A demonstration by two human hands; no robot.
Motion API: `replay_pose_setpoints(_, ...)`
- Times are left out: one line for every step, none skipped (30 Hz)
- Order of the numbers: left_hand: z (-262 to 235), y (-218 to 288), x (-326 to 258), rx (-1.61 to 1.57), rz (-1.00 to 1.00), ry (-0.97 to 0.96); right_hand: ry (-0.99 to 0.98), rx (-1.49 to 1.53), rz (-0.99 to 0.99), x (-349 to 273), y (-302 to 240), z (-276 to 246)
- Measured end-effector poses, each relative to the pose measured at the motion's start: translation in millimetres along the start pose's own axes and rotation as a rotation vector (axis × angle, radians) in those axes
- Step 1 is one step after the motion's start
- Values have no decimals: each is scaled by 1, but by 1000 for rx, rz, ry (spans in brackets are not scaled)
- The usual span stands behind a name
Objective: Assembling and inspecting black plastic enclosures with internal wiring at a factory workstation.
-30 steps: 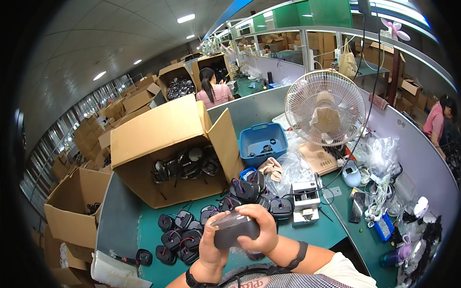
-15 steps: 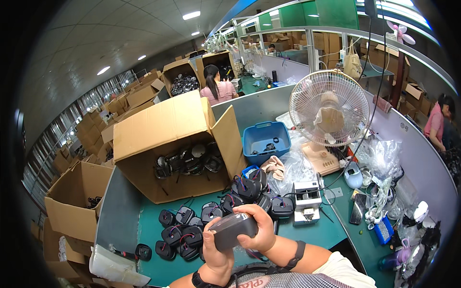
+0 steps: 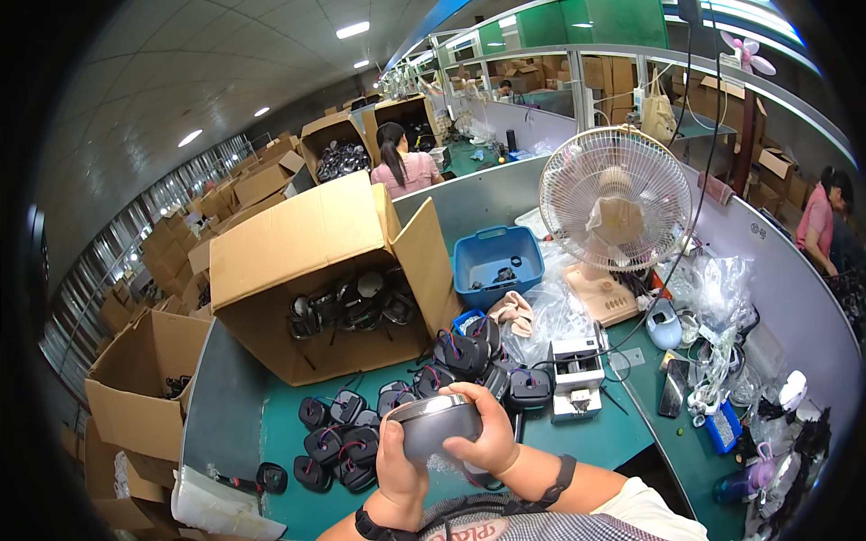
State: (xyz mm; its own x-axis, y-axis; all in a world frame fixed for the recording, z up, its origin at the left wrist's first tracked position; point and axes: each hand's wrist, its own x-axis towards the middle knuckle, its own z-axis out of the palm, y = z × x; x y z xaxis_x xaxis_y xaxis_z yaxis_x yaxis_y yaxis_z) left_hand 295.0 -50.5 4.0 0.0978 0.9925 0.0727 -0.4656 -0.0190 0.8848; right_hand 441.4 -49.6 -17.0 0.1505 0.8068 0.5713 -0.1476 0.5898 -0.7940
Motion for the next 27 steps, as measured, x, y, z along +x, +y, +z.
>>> replay_pose_setpoints(-6,-1,2,-57,-104,-4,-42,2,40,-3,4,-2)
replay_pose_setpoints(-10,-2,5,-57,-105,-3,-43,2,41,-4,6,-5)
replay_pose_setpoints(-14,-3,7,-74,-161,-29,-69,-60,52,-4,7,-8)
replay_pose_setpoints(-17,-4,8,-93,-217,-48,-101,-120,66,-5,10,-10)
replay_pose_setpoints(-18,-5,8,-85,-192,-73,-90,-152,117,-6,14,-12)
replay_pose_setpoints(-20,-5,10,-87,-197,-56,-41,-174,142,-5,17,-11)
replay_pose_setpoints(-19,-3,15,152,59,-153,-5,-161,137,0,16,-10)
replay_pose_setpoints(-20,2,16,398,302,-243,30,-144,145,2,11,-7)
replay_pose_setpoints(-18,10,17,482,328,-277,17,-151,147,4,0,-7)
replay_pose_setpoints(-16,20,20,568,356,-310,-2,-154,147,8,-9,-6)
replay_pose_setpoints(-15,27,21,573,347,-337,-34,-134,156,9,-14,-8)
replay_pose_setpoints(-15,31,26,581,345,-363,-65,-61,139,8,-9,-10)
replay_pose_setpoints(-20,30,30,592,398,-382,-77,-46,125,10,-10,-7)
replay_pose_setpoints(-21,33,29,614,405,-386,-87,-33,109,10,-11,-5)
replay_pose_setpoints(-25,32,27,655,424,-379,-99,-64,94,8,-7,-6)
replay_pose_setpoints(-28,32,26,695,449,-380,-102,-63,106,8,-5,-6)
replay_pose_setpoints(-29,33,25,694,441,-375,-111,-86,106,8,-5,-7)
replay_pose_setpoints(-29,35,23,751,464,-363,-119,-109,104,8,-5,-6)
replay_pose_setpoints(-30,37,21,808,486,-352,-113,-145,118,8,-8,-4)
replay_pose_setpoints(-32,37,20,807,481,-349,-114,-146,124,8,-10,-2)
replay_pose_setpoints(-34,38,20,823,483,-349,-118,-128,152,9,-12,1)
replay_pose_setpoints(-34,36,20,835,486,-354,-116,-116,179,9,-12,0)
replay_pose_setpoints(-33,36,20,829,481,-358,-113,-122,183,9,-11,-1)
replay_pose_setpoints(-31,35,19,856,473,-354,-108,-120,195,9,-8,-2)
replay_pose_setpoints(-31,35,18,886,465,-346,-108,-114,208,8,-7,-3)
replay_pose_setpoints(-30,32,18,882,460,-346,-107,-117,212,8,-9,-1)
replay_pose_setpoints(-30,29,17,857,492,-321,-84,-43,250,8,-12,3)
